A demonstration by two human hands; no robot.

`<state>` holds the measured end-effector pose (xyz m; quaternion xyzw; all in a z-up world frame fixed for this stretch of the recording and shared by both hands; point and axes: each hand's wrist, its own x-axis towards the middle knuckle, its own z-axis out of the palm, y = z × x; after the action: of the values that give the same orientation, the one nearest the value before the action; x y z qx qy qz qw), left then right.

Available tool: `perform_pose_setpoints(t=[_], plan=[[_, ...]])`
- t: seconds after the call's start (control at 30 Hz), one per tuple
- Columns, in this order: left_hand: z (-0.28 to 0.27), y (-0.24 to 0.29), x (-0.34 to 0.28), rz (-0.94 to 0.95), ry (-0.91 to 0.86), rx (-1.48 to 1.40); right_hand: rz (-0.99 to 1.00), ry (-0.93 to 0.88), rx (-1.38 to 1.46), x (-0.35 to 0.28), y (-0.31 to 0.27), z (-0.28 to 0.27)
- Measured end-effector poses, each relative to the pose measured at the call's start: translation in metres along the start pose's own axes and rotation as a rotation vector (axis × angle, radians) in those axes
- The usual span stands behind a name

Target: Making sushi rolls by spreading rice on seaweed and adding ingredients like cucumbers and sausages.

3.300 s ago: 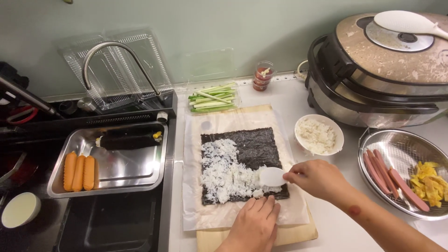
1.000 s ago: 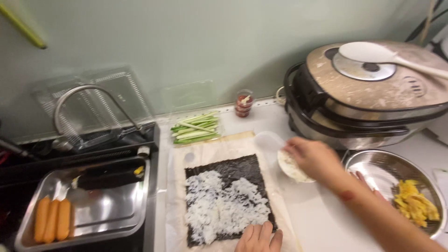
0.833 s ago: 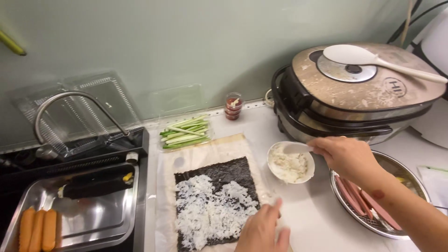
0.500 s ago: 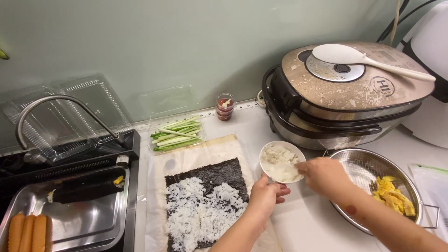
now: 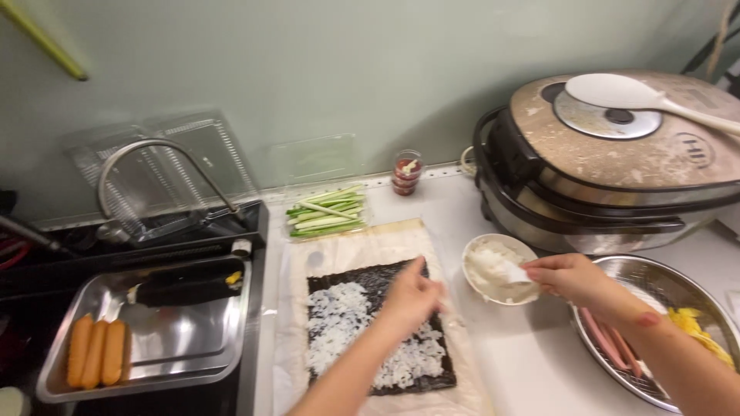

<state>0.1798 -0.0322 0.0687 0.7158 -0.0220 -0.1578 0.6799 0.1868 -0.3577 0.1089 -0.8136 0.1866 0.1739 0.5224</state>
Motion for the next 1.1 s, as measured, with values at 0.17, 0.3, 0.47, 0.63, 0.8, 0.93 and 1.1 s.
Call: perform_pose_setpoints(t=[0.17,0.3,0.47,0.63,0.8,0.93,1.1], plan=[[-0.121,0.053,-0.011,0.124,0.261,0.701,-0.123,-0.041,-0.031,-0.028,-0.034,0.042],[-0.146,0.063,0.002,0.051,0.178,1.026,-0.209,-0.017,-0.368,-0.071,-0.089,0.136],[-0.149,0.051,0.021,0.039,0.084,1.055,-0.436,0.239,-0.67,-0.098,-0.109,0.198],[-0.155,0.046,0.028,0.035,0.037,1.009,-0.241,0.25,-0.751,-0.117,-0.15,0.198],[-0.157,0.044,0.034,0.046,0.018,1.004,0.012,0.057,-0.892,-0.092,-0.144,0.228],[-0.158,0.049,0.033,0.031,-0.012,1.012,0.092,0.092,-0.805,-0.075,-0.129,0.21],[-0.161,0.05,0.035,0.013,-0.055,1.024,0.112,0.236,-0.727,-0.074,-0.103,0.189]])
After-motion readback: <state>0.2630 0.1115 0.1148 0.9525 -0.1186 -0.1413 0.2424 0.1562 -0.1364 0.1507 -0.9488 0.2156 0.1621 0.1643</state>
